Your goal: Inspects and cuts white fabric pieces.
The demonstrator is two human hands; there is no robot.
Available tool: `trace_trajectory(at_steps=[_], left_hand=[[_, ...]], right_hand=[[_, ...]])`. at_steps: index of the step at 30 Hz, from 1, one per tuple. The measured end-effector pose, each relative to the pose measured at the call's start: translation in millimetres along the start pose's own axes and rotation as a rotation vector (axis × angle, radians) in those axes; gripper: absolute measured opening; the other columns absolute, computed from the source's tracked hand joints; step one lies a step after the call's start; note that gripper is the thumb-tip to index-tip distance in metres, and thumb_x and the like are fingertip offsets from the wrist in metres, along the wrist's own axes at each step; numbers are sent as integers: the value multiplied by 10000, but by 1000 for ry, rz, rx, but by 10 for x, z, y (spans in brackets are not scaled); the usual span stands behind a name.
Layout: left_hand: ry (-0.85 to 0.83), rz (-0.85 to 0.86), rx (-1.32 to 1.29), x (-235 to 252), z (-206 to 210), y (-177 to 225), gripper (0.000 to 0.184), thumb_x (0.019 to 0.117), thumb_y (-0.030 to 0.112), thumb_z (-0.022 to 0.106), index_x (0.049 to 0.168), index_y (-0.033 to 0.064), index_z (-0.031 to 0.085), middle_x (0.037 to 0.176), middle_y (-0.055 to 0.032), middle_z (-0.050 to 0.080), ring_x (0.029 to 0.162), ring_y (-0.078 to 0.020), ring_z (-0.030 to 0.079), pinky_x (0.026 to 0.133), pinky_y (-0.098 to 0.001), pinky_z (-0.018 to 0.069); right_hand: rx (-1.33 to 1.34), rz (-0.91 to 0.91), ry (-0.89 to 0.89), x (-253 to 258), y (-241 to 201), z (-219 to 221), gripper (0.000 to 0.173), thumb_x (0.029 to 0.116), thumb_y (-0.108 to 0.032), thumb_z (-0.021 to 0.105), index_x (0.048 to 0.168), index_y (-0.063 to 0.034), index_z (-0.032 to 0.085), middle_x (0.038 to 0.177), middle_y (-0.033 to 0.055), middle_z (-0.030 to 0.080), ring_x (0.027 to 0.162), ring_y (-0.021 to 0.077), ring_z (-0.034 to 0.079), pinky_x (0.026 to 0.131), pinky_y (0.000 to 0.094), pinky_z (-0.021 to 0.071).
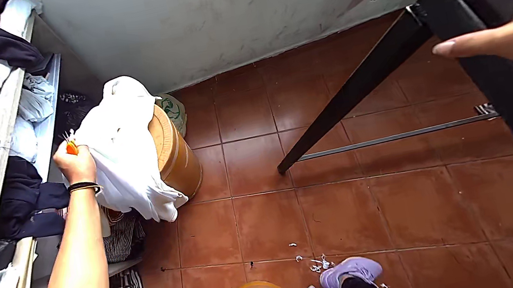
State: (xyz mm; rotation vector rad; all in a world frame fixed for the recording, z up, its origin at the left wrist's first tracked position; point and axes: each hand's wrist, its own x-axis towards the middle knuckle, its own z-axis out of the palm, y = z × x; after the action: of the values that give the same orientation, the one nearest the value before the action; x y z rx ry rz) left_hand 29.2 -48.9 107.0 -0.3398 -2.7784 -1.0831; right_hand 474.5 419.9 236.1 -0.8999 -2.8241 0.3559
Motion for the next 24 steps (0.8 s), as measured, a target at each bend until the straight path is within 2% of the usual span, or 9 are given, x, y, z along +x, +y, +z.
trace_trajectory(at_steps=[2,5,8,11,15,19,21,23,24], left_hand=[[-46,126,-64,-164,-476,276,371,989,149,565,1242,-118,615,1120,-268,660,966,-265,647,904,-448,517],[-133,295,-259,-481,-1232,699,268,967,145,599,1200,15,603,954,50,622,701,31,575,670,-197,535],[-202,464,-510,-797,-1854,1084,173,971,102,615,1122,186,621,902,185,684,714,37,644,655,-178,574],[-260,558,-611,-1151,-2129,1484,197,1026,56,494,1150,143,620,1023,101,701,953,-36,681,893,-261,576],[-254,511,-769,-1680,-2079,2162,306,1067,23,370,999,154,638,907,90,721,877,4,692,818,-183,581],[-228,421,-845,-1953,-1975,2679,313,1105,39,311,964,133,575,838,70,694,828,5,691,772,-174,593],[-309,456,-881,-2067,-1890,2968,298,1112,76,317,998,136,586,875,55,702,859,-21,699,797,-204,601],[-345,529,-917,-2151,-1836,3258,240,1090,87,378,1033,139,605,921,40,714,905,-64,702,850,-264,601],[-340,534,-959,-2194,-1799,3369,192,1081,85,420,1050,122,607,946,13,718,933,-102,709,878,-309,606]], right_hand=[[-47,81,43,-31,-162,-14,947,853,-271,789,1570,72,275,1638,362,140,1504,576,132,1157,762,156],[-124,137,9,-177,-356,-45,919,917,-284,727,1582,86,212,1643,367,102,1512,582,83,1155,778,135],[-127,68,-43,-271,-430,-23,889,896,-191,753,1567,90,241,1610,380,207,1496,574,176,1151,769,155],[-97,8,-72,-431,-484,-9,935,823,-269,831,1547,54,335,1604,367,236,1482,577,201,1150,768,147],[-29,-48,-66,-614,-460,-15,917,805,-493,797,1510,-17,454,1628,300,264,1505,526,204,1165,732,167],[159,-30,-71,-882,-521,-31,977,768,-838,590,1471,-160,561,1602,216,378,1514,459,244,1187,689,173],[415,-60,-109,-1134,-685,-115,961,799,-780,634,1499,-129,529,1594,189,412,1523,410,264,1227,655,129],[818,-204,-188,-1476,-1106,-214,1054,783,-531,804,1594,-61,323,1567,187,441,1453,304,417,1196,533,331],[957,-282,-261,-1659,-1360,-243,1207,713,-387,890,1639,-84,177,1580,208,402,1436,311,430,1170,569,355]])
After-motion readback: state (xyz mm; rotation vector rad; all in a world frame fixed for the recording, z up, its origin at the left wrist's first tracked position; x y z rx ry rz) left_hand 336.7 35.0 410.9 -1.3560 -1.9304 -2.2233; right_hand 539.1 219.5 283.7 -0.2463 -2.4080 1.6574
